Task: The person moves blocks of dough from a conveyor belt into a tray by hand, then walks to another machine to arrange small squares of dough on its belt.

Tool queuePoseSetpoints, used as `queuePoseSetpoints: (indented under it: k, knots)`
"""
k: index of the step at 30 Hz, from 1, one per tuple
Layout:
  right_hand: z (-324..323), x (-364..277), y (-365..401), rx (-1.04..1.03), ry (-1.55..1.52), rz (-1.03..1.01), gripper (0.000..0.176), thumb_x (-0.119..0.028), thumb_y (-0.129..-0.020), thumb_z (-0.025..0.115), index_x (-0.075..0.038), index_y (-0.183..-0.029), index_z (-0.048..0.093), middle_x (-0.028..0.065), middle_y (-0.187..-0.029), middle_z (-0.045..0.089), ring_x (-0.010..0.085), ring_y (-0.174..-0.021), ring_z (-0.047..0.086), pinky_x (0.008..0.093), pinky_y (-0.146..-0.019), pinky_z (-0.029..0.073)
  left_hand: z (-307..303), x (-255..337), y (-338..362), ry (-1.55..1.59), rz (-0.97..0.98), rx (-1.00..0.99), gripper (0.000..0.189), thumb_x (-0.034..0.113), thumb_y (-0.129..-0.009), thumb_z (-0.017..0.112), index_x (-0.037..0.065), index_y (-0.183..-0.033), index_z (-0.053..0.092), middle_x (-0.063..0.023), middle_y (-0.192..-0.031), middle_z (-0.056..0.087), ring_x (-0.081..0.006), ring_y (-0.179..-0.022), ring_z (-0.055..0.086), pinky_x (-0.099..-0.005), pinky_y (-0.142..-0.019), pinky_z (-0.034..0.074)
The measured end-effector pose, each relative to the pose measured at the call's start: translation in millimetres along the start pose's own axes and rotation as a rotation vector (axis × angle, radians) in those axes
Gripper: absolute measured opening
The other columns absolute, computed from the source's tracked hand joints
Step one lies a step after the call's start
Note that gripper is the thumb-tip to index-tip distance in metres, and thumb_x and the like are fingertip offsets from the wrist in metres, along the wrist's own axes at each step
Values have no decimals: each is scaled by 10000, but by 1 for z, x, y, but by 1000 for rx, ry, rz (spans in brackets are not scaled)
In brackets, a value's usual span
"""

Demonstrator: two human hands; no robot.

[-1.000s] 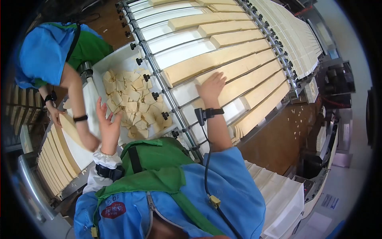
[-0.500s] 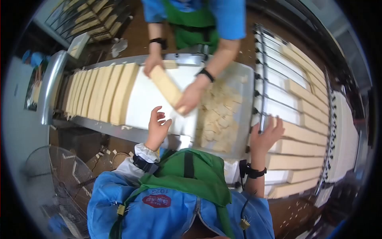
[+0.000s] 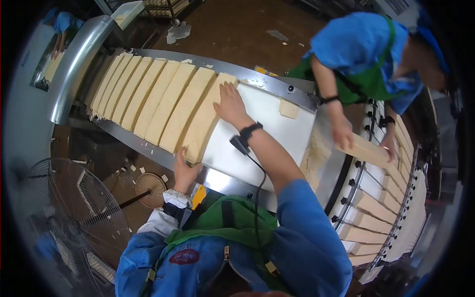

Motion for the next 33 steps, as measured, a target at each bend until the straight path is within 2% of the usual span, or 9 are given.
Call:
queuePoseSetpoints:
  k: [8,9,12,15,18,21,26,29,33]
  knots:
    - [48,-2,-40,-92,264,198,784,-396,-934,618,113,-1491,407,250,-1560,422,384,-1489,330,500,-1266,174,-5,-13,-29,113,-26,-152,977,292,-739,850,117,-1556,344,-260,-1287,664,-385,-1202,653,-417,-1009,520]
    - [54,1,-42,29,356,142,702,-415,-915,649,86,-1388,512,228,-1421,534,357,-1393,431,514,-1209,263,-5,-15,-31,92,-64,-186,979,308,-737,851,118,-1556,350,-256,-1297,661,-376,-1202,655,-409,-1008,520]
    - [18,-20,-66,-87,315,307,640,-401,-864,676,76,-1279,574,212,-1328,571,347,-1295,485,488,-1182,291,-6,-16,-39,58,-123,-253,984,356,-728,854,119,-1552,372,-243,-1315,658,-358,-1202,658,-396,-1002,524]
    - [21,-13,-76,9,348,377,613,-412,-791,731,33,-1193,604,185,-1255,594,328,-1231,512,479,-1138,329,-5,-6,-43,84,-92,-271,988,385,-714,857,112,-1544,397,-234,-1314,664,-361,-1205,658,-399,-989,532]
    - [-7,-5,-60,-135,290,507,680,-432,-752,749,26,-1234,604,188,-1286,593,333,-1264,505,486,-1144,322,-4,7,-43,52,-65,-324,975,379,-706,859,112,-1533,416,-233,-1292,672,-371,-1182,663,-418,-972,538]
    - [-29,41,-3,-81,504,664,744,-515,-753,735,20,-1256,610,198,-1306,589,343,-1312,494,507,-1100,378,-3,41,-37,-54,2,-391,951,358,-689,869,140,-1510,443,-227,-1201,692,-400,-1103,672,-457,-944,542]
    - [-126,83,149,-108,186,1079,940,-546,-703,821,114,-1311,539,271,-1295,597,432,-1183,599,526,-1033,480,30,61,-28,-173,405,-506,928,308,-636,895,204,-1463,487,-223,-1037,688,-436,-993,651,-507,-900,544]
    - [-133,107,251,-38,-54,896,961,-373,-603,949,81,-1330,515,280,-1251,614,441,-1158,616,498,-1001,513,43,81,-22,-313,420,-570,935,284,-616,902,209,-1456,498,-234,-1071,685,-442,-1004,645,-505,-909,544]
    - [-142,64,279,-207,24,744,1018,-240,-557,956,-149,-1457,490,301,-1159,612,461,-1087,626,512,-935,534,54,95,-23,-444,404,-537,874,261,-618,902,181,-1406,533,-204,-1131,684,-440,-1047,634,-513,-913,544]
Point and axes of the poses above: each hand's wrist, its own y-axis away from the middle knuckle, its own z-axis out of the palm, x = y × z, the point moved 1 cm from there along -y, towards the middle knuckle
